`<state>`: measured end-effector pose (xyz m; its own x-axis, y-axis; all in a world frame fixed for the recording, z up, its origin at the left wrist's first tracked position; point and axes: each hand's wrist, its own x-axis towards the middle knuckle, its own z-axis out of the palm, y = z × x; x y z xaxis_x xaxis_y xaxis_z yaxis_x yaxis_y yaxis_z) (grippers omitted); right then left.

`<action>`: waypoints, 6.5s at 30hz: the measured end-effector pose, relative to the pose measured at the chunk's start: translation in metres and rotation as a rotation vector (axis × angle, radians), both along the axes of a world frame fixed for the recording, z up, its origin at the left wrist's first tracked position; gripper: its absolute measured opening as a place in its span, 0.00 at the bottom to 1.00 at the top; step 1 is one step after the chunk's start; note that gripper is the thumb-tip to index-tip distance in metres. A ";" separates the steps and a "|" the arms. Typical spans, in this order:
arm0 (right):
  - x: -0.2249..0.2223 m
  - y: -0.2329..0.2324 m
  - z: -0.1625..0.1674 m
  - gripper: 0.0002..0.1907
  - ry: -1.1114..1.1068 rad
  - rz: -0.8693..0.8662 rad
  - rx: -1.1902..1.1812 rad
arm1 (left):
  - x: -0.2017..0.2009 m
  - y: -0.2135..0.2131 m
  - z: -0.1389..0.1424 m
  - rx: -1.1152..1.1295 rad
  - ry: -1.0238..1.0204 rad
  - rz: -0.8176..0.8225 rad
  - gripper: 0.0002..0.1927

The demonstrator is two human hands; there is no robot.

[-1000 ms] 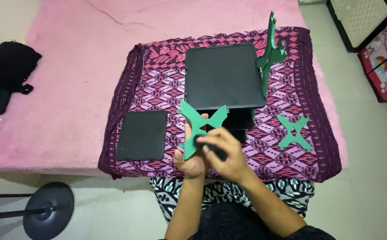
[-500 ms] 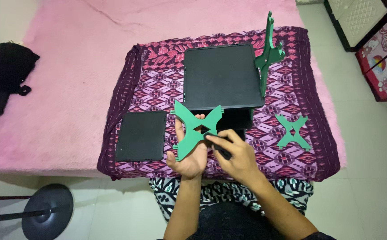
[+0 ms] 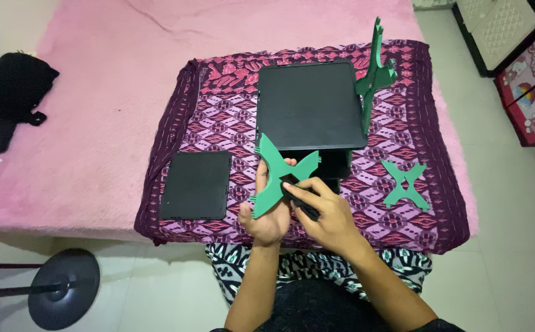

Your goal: The person smooths the edges of green X-shaped foam pieces using a black sanding block. They hold each piece in one hand and rub the edges with the block, then place the finished piece on a black tray. The person repeats this process with multiple foam pieces.

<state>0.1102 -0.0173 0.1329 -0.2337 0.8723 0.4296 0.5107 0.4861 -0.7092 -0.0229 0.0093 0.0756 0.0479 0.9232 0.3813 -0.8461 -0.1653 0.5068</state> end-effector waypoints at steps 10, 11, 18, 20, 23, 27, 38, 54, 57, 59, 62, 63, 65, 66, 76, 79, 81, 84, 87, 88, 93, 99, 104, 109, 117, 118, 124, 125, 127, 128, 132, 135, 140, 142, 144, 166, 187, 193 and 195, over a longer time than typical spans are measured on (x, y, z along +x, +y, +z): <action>0.015 0.012 0.014 0.19 -0.220 -0.117 -0.222 | 0.002 0.004 -0.004 -0.024 0.078 -0.002 0.63; 0.015 0.014 0.012 0.18 -0.217 -0.110 -0.237 | 0.003 0.004 -0.005 -0.011 0.106 0.009 0.64; 0.019 0.033 -0.019 0.15 0.312 0.181 -0.496 | 0.007 -0.005 -0.008 0.051 0.353 0.131 0.64; 0.021 0.030 -0.025 0.16 0.458 0.185 -0.566 | 0.006 -0.006 -0.008 0.061 0.343 0.143 0.64; 0.016 0.021 -0.026 0.16 0.684 0.082 -0.571 | 0.006 -0.003 -0.009 0.037 0.265 0.109 0.65; 0.002 0.018 -0.017 0.16 0.441 -0.065 -0.182 | 0.012 -0.001 -0.012 -0.022 0.200 0.071 0.65; -0.018 -0.004 -0.032 0.17 0.152 0.027 0.182 | 0.009 0.001 -0.013 -0.082 -0.003 0.030 0.59; -0.004 0.016 -0.026 0.16 0.166 -0.117 0.150 | 0.011 0.001 -0.011 -0.050 -0.069 0.064 0.58; -0.022 -0.001 -0.019 0.16 0.211 0.099 0.171 | 0.014 -0.004 -0.012 -0.118 -0.019 0.013 0.57; -0.025 -0.007 -0.019 0.18 0.131 0.154 0.214 | 0.013 -0.006 -0.013 -0.164 -0.056 0.018 0.57; -0.018 -0.003 -0.025 0.19 0.043 0.118 0.224 | 0.008 -0.004 -0.015 -0.168 -0.093 0.022 0.56; -0.014 0.003 -0.028 0.19 0.020 0.087 0.220 | 0.007 -0.002 -0.016 -0.156 -0.101 0.022 0.56; -0.003 0.013 -0.034 0.18 0.015 -0.023 0.184 | 0.005 0.001 -0.017 -0.103 -0.110 0.052 0.56; 0.004 0.016 -0.037 0.18 0.011 -0.082 0.164 | 0.005 0.001 -0.017 -0.080 -0.115 0.063 0.56; 0.025 0.043 -0.031 0.13 0.033 -0.305 0.053 | 0.012 -0.001 -0.012 -0.103 -0.070 0.041 0.54; 0.005 0.035 -0.022 0.12 0.118 -0.222 0.044 | 0.020 -0.002 -0.011 -0.100 -0.003 0.078 0.55; -0.007 0.035 -0.014 0.11 0.160 -0.180 0.095 | 0.024 -0.003 -0.010 -0.084 0.108 0.161 0.56; -0.014 0.039 -0.001 0.12 0.238 -0.131 0.112 | 0.028 -0.008 -0.008 -0.196 0.150 0.075 0.56; -0.016 0.053 0.010 0.12 0.177 -0.199 0.157 | 0.031 -0.014 -0.007 -0.155 0.195 0.011 0.55; -0.015 0.056 0.012 0.12 0.169 -0.211 0.136 | 0.032 -0.014 -0.006 -0.157 0.194 0.003 0.55; -0.016 0.044 0.004 0.13 0.140 -0.121 0.200 | 0.027 -0.009 -0.010 -0.216 0.160 0.049 0.55; -0.002 0.011 -0.021 0.16 0.068 -0.082 0.062 | 0.012 -0.001 -0.012 -0.127 0.027 0.095 0.56; 0.020 0.018 -0.024 0.11 -0.006 -0.290 -0.051 | 0.006 -0.002 -0.009 -0.152 -0.050 0.063 0.57; 0.011 0.017 -0.024 0.16 0.099 -0.246 0.069 | 0.018 -0.007 -0.011 -0.126 -0.008 0.095 0.58; 0.005 0.012 -0.047 0.16 0.156 -0.084 0.111 | 0.005 -0.011 -0.012 -0.186 -0.082 -0.015 0.58; 0.009 0.013 -0.051 0.16 0.158 -0.091 0.127 | 0.003 -0.012 -0.011 -0.189 -0.088 -0.029 0.58; 0.033 0.031 -0.070 0.14 0.138 -0.258 0.185 | -0.002 -0.016 -0.005 -0.174 -0.092 -0.086 0.58; 0.036 0.035 -0.069 0.14 0.136 -0.279 0.162 | -0.004 -0.015 -0.004 -0.171 -0.083 -0.077 0.59; 0.041 0.038 -0.065 0.13 0.147 -0.325 0.136 | -0.004 -0.016 -0.001 -0.174 -0.063 -0.051 0.59; 0.042 0.039 -0.061 0.13 0.159 -0.353 0.135 | -0.003 -0.017 0.000 -0.179 -0.050 -0.034 0.59; 0.028 0.028 -0.038 0.12 0.220 -0.297 0.137 | 0.006 -0.019 0.002 -0.172 -0.009 0.056 0.59; 0.002 0.006 -0.021 0.13 0.198 -0.026 0.226 | 0.019 -0.019 0.001 -0.080 0.081 0.146 0.60; -0.026 -0.010 -0.006 0.15 0.151 0.140 0.229 | 0.021 -0.024 -0.001 -0.165 -0.005 0.111 0.59; -0.025 0.000 -0.007 0.15 0.127 0.085 0.227 | 0.016 -0.026 -0.001 -0.153 0.020 0.137 0.58; -0.018 0.008 -0.011 0.15 0.095 -0.015 0.179 | 0.013 -0.024 -0.001 -0.120 0.073 0.175 0.59; 0.002 0.050 0.003 0.15 0.146 -0.111 0.229 | 0.016 -0.024 0.009 -0.145 0.211 -0.054 0.64; 0.042 -0.017 -0.054 0.14 0.113 -0.013 -0.091 | -0.012 -0.006 -0.003 -0.159 0.064 0.097 0.59; 0.034 0.029 -0.022 0.11 0.144 -0.163 0.146 | 0.014 -0.011 -0.013 -0.169 0.061 -0.026 0.58; 0.015 0.029 -0.013 0.12 0.199 -0.102 0.125 | 0.024 -0.011 -0.016 -0.190 0.102 -0.021 0.59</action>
